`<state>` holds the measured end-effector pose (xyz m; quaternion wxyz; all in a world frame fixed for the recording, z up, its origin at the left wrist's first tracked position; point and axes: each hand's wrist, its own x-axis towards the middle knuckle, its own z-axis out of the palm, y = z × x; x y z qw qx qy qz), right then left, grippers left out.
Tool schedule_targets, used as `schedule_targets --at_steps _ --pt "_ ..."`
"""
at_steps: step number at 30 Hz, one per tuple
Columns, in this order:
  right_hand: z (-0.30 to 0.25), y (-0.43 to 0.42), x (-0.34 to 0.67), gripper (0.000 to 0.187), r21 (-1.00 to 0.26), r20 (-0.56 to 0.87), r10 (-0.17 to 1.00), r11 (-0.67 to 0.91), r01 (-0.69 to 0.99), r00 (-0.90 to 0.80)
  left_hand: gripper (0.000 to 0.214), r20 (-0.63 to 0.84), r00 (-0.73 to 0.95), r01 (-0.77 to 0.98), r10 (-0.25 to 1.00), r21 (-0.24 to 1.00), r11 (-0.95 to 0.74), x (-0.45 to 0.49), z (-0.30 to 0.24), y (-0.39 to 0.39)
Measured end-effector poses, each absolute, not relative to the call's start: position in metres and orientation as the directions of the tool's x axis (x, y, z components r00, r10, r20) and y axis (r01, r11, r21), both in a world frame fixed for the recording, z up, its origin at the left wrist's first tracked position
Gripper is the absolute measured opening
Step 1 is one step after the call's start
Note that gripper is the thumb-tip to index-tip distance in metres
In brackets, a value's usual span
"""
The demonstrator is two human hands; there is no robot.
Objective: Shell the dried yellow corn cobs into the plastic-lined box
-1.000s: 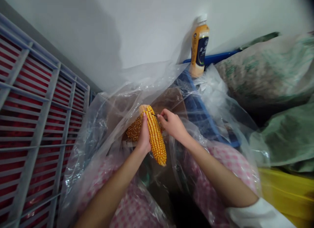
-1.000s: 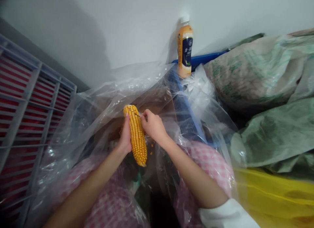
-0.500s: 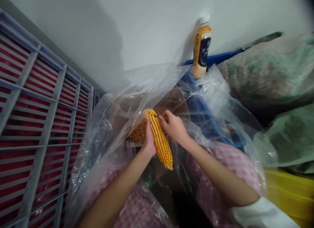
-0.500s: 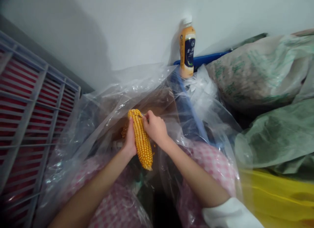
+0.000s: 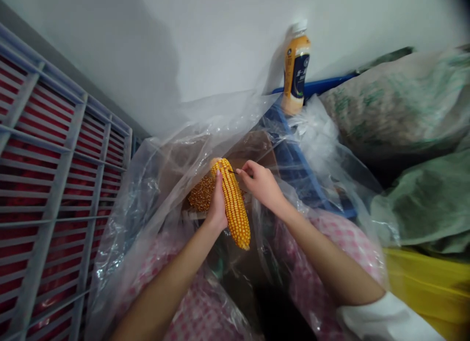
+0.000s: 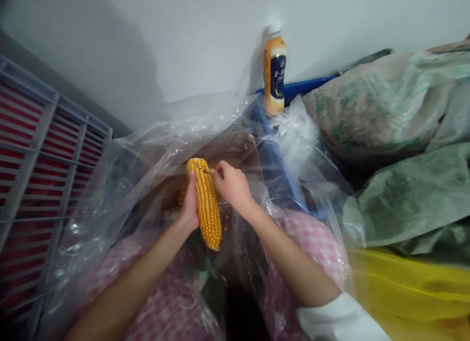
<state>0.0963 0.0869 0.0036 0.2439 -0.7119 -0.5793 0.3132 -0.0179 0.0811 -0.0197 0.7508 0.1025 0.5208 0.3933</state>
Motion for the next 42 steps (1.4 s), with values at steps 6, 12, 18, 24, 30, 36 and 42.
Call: schedule_targets --at_steps 6,12,18,24,30,36,42 --pt "0.000 0.085 0.091 0.020 -0.789 -0.157 0.968 -0.243 0.564 0.196 0.043 -0.733 0.103 -0.513 0.673 0.540 0.667 -0.022 -0.020 0.085" --pt "0.013 0.090 0.108 0.017 -0.730 -0.227 0.971 -0.221 0.647 0.076 0.048 -0.730 0.077 -0.460 0.679 0.578 0.674 -0.023 -0.021 0.085" --pt "0.020 0.091 0.120 0.019 -0.761 -0.273 0.962 -0.194 0.620 -0.034 0.052 -0.720 0.071 -0.388 0.691 0.618 0.684 -0.024 -0.017 0.089" --pt "0.022 0.091 0.126 0.020 -0.787 -0.289 0.956 -0.205 0.582 -0.054 0.053 -0.713 0.085 -0.346 0.696 0.634 0.691 -0.025 -0.014 0.092" --pt "0.026 0.091 0.129 0.021 -0.805 -0.305 0.950 -0.223 0.549 -0.061 0.051 -0.704 0.078 -0.319 0.706 0.653 0.686 -0.024 -0.011 0.091" --pt "0.027 0.092 0.135 0.021 -0.804 -0.326 0.941 -0.224 0.551 -0.093 0.052 -0.691 0.093 -0.313 0.717 0.664 0.680 -0.024 -0.015 0.090" --pt "0.029 0.090 0.140 0.020 -0.801 -0.333 0.938 -0.228 0.554 -0.095 0.051 -0.689 0.096 -0.277 0.719 0.675 0.684 -0.023 -0.016 0.089"
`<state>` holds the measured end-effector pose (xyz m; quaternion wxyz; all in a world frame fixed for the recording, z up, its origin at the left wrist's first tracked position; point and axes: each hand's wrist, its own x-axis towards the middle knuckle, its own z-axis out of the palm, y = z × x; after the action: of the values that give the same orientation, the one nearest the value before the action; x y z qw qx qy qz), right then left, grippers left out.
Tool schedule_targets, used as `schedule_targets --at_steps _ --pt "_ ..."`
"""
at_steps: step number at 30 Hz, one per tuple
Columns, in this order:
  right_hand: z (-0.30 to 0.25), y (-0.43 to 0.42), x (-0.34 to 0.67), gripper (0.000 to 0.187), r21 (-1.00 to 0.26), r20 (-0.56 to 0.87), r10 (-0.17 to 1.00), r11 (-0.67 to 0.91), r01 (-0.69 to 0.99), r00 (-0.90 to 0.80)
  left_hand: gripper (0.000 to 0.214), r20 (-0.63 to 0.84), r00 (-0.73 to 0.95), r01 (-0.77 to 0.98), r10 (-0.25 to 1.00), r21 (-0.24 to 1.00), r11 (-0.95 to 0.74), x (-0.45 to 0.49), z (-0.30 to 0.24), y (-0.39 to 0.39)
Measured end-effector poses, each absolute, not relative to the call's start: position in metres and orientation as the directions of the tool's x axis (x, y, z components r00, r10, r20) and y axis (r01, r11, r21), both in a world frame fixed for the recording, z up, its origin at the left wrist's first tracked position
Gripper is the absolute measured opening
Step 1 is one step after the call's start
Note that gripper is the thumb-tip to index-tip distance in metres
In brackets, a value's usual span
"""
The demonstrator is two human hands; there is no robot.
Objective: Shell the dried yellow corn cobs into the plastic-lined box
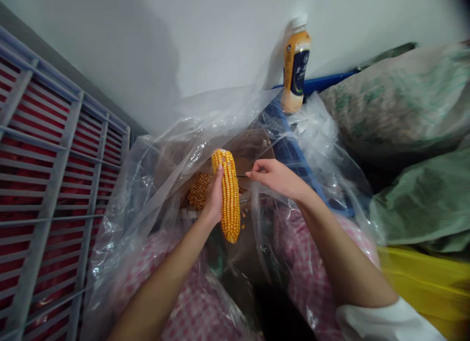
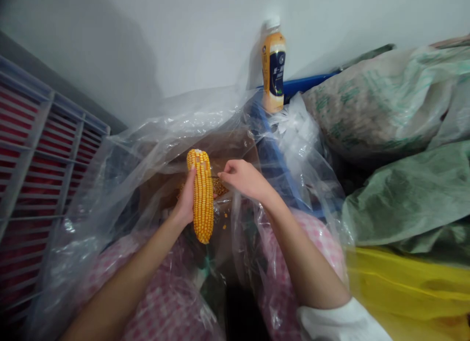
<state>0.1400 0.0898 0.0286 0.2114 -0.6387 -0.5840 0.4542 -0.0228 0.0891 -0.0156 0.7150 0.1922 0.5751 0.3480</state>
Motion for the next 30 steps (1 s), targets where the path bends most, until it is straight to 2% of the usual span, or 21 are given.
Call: schedule_targets --at_steps 11,17,20,25,30 --pt "0.032 0.089 0.140 0.021 -0.786 -0.348 0.933 -0.239 0.570 -0.088 0.049 -0.666 0.084 -0.285 0.741 0.697 0.658 -0.022 -0.016 0.088" --pt "0.029 0.090 0.139 0.022 -0.795 -0.365 0.923 -0.241 0.556 -0.123 0.045 -0.588 0.026 -0.234 0.809 0.783 0.577 -0.023 -0.015 0.086" --pt "0.026 0.089 0.133 0.022 -0.805 -0.349 0.929 -0.231 0.547 -0.121 0.049 -0.582 0.041 -0.239 0.812 0.784 0.573 -0.025 -0.014 0.084" --pt "0.023 0.086 0.118 0.022 -0.768 -0.307 0.951 -0.221 0.601 -0.043 0.047 -0.522 -0.023 -0.194 0.853 0.839 0.508 -0.028 -0.014 0.085" --pt "0.014 0.077 0.099 0.021 -0.762 -0.235 0.968 -0.239 0.602 0.087 0.053 -0.538 -0.040 -0.281 0.842 0.815 0.507 -0.030 -0.020 0.089"
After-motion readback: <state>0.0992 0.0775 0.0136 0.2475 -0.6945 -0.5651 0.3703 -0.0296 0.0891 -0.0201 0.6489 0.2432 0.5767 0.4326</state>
